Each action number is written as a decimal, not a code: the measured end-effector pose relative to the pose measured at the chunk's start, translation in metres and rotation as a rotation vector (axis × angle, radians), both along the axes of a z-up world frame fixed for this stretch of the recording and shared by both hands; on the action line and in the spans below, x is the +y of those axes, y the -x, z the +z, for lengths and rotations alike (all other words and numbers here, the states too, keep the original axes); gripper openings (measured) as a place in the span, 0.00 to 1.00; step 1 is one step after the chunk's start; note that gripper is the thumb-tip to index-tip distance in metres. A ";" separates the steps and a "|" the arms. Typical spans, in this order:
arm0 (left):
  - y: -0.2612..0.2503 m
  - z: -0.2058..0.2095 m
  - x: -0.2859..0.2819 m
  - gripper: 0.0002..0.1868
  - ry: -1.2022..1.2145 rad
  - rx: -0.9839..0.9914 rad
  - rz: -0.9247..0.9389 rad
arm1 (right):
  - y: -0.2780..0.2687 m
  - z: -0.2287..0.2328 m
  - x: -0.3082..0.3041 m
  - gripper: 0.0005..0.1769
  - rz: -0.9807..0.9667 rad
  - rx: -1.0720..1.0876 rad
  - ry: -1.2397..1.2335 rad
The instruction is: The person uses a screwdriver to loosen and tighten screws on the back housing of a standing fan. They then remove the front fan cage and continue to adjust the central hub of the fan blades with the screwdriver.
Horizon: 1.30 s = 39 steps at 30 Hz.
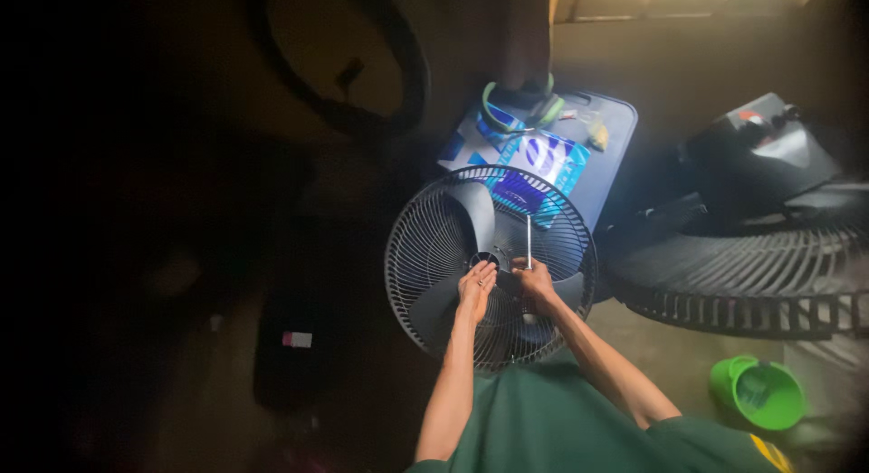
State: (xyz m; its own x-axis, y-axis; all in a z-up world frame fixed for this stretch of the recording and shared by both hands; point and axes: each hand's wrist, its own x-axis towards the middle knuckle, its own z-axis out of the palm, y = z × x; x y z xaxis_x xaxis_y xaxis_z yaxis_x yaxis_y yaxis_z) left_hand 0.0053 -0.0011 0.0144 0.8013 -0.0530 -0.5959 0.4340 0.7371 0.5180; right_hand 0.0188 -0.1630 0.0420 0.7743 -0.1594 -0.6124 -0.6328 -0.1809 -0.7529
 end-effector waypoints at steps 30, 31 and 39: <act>0.002 0.000 0.003 0.23 -0.377 0.030 -0.105 | 0.002 0.002 -0.017 0.16 0.256 0.026 -0.230; 0.005 0.001 0.006 0.24 -0.410 0.020 -0.090 | 0.001 0.003 -0.018 0.18 0.300 -0.013 -0.293; 0.031 0.029 0.043 0.22 -0.241 -0.177 -0.074 | 0.012 0.034 -0.034 0.20 0.744 -0.185 -0.328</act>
